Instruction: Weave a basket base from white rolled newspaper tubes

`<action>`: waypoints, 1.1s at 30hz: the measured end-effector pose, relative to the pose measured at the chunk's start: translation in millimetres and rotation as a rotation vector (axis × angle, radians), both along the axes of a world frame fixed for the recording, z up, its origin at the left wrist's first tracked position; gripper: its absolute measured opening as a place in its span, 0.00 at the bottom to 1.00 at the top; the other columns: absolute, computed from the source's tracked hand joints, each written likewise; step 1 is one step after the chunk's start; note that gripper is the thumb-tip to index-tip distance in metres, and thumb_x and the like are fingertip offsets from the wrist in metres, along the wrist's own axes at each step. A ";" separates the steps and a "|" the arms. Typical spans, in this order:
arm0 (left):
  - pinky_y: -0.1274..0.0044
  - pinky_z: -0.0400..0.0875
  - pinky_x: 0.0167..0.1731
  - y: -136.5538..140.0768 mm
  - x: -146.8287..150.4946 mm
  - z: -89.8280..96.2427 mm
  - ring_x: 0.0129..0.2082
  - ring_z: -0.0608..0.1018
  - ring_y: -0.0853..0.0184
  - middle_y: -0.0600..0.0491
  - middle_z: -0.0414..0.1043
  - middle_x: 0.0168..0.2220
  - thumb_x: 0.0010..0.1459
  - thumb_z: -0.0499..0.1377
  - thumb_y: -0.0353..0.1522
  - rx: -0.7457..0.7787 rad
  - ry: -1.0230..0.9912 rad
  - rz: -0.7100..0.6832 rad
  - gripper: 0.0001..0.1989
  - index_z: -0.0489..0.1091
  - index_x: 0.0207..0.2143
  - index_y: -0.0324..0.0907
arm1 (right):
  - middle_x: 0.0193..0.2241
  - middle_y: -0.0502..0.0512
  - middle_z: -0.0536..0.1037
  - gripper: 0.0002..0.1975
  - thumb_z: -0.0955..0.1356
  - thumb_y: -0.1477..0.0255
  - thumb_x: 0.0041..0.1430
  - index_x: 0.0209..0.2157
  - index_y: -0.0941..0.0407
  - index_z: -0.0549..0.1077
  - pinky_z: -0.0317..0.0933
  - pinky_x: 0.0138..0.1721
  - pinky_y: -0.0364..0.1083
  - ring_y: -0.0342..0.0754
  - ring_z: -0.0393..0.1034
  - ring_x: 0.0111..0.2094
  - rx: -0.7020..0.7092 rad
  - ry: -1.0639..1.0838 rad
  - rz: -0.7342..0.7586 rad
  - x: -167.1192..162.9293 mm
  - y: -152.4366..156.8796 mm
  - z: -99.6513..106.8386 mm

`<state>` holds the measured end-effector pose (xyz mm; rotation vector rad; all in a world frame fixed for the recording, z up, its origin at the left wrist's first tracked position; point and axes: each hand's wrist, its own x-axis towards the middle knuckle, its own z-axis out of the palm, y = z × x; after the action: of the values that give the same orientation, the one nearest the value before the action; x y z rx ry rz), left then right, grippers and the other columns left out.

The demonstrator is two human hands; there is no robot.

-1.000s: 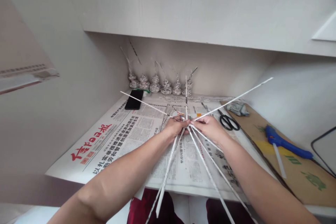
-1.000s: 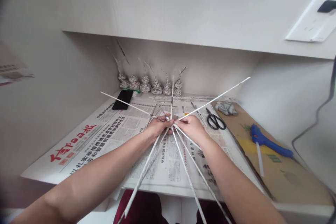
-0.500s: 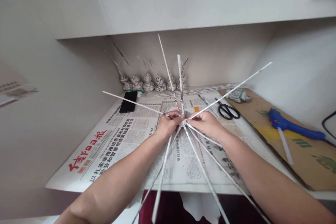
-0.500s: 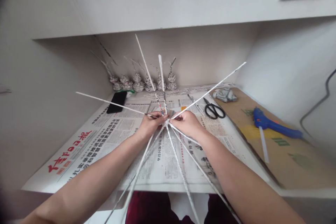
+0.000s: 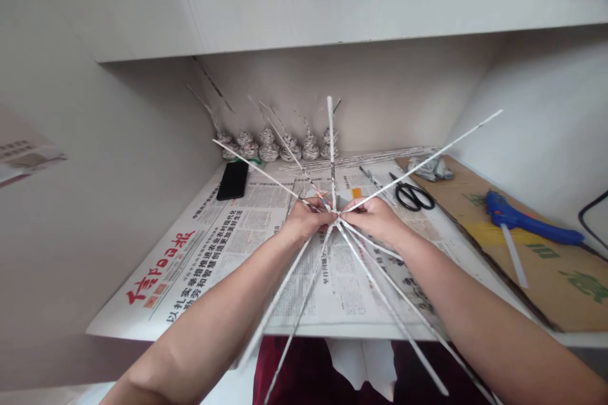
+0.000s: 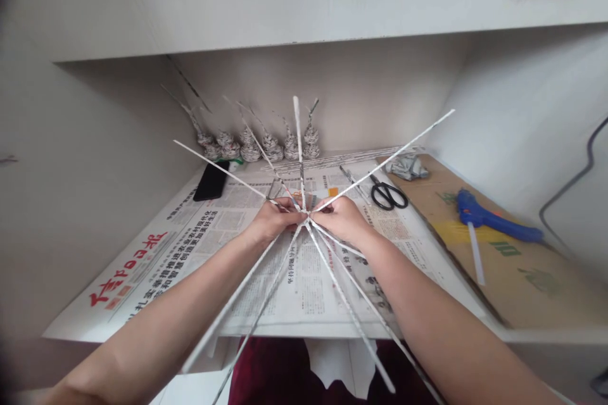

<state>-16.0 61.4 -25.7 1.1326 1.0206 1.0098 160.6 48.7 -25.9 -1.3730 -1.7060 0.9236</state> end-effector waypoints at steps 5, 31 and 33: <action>0.82 0.59 0.18 -2.2 4.9 -8.6 0.14 0.66 0.75 0.61 0.64 0.15 0.40 0.67 0.25 0.165 0.109 0.023 0.11 0.73 0.29 0.39 | 0.19 0.48 0.75 0.05 0.70 0.69 0.45 0.24 0.56 0.75 0.56 0.25 0.41 0.44 0.66 0.23 0.039 -0.116 -0.062 -2.9 -2.4 0.5; 0.79 0.66 0.18 -0.1 6.5 0.7 0.16 0.69 0.72 0.57 0.68 0.18 0.42 0.62 0.22 -0.102 -0.013 0.001 0.07 0.70 0.26 0.39 | 0.19 0.48 0.74 0.07 0.71 0.67 0.45 0.25 0.57 0.75 0.55 0.23 0.40 0.42 0.65 0.22 -0.051 -0.048 -0.044 0.8 0.3 -5.9; 0.78 0.69 0.20 1.3 2.3 2.9 0.17 0.70 0.71 0.56 0.69 0.18 0.44 0.62 0.23 -0.127 -0.031 -0.037 0.07 0.71 0.29 0.38 | 0.20 0.48 0.75 0.08 0.71 0.66 0.46 0.26 0.57 0.76 0.56 0.24 0.40 0.43 0.66 0.24 -0.035 -0.080 -0.026 3.2 0.7 -4.4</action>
<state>-13.7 62.7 -22.8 1.0253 1.0212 0.9178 163.7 49.4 -30.2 -1.4692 -1.7345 0.8982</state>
